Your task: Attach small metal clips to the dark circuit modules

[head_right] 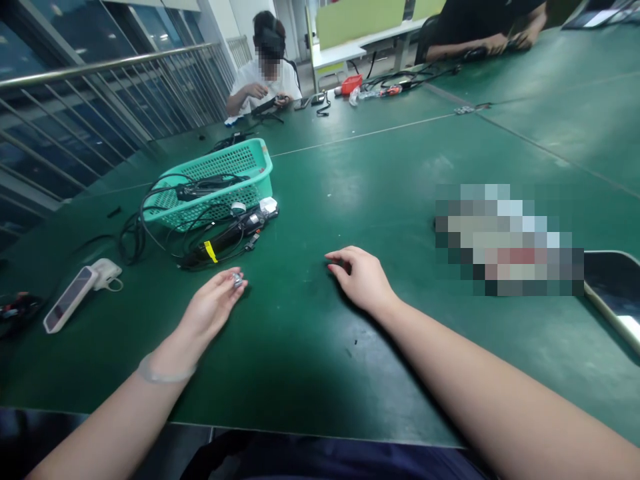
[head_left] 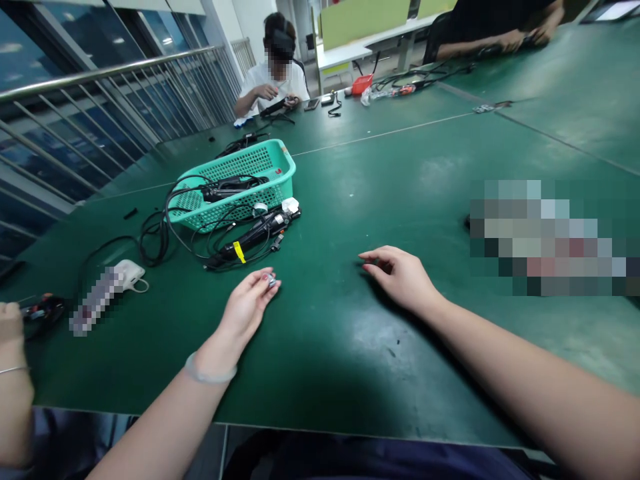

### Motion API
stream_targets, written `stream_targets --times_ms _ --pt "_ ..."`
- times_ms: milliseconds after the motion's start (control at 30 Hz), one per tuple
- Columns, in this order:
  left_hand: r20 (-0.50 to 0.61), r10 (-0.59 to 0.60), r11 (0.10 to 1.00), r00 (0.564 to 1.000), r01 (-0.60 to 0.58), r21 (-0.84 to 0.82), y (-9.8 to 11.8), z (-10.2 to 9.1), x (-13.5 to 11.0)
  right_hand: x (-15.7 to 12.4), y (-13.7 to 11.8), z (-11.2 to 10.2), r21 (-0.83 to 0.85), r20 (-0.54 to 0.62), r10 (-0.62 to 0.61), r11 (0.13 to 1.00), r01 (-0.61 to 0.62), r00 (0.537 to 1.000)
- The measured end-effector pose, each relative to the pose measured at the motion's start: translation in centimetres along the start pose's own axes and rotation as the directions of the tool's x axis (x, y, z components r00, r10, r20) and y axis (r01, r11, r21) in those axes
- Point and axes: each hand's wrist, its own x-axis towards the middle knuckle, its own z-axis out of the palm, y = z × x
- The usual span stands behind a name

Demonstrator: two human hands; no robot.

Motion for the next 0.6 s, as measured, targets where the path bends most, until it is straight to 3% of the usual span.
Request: stream_targets --times_ms 67,200,300,400,500,600 --pt "0.010 0.075 0.965 0.997 -0.075 0.252 0.0 -2.0 -0.3 0.0 -0.1 0.1 0.017 0.002 0.004 1.000 -0.004 1.000" --pt "0.115 0.140 0.689 0.983 -0.181 0.702 0.4 -4.1 -0.9 0.2 0.0 0.2 0.022 0.010 0.019 1.000 -0.019 1.000" --pt "0.206 0.216 0.399 0.954 -0.279 0.873 1.0 -4.0 -1.4 0.3 0.0 0.2 0.018 0.023 0.012 1.000 -0.013 1.000" --pt "0.312 0.236 0.158 0.921 -0.353 0.922 1.5 -3.3 -1.9 0.3 -0.2 0.1 0.023 0.036 0.002 1.000 -0.003 0.999" --pt "0.400 0.211 0.069 0.892 -0.421 0.904 2.0 -2.9 -2.3 0.3 -0.2 0.1 0.027 0.042 0.008 1.000 -0.009 0.999" --pt "0.413 0.249 0.132 0.876 -0.454 0.881 2.5 -3.2 -2.2 0.3 -0.2 0.1 0.024 0.048 0.012 1.000 -0.013 0.999"
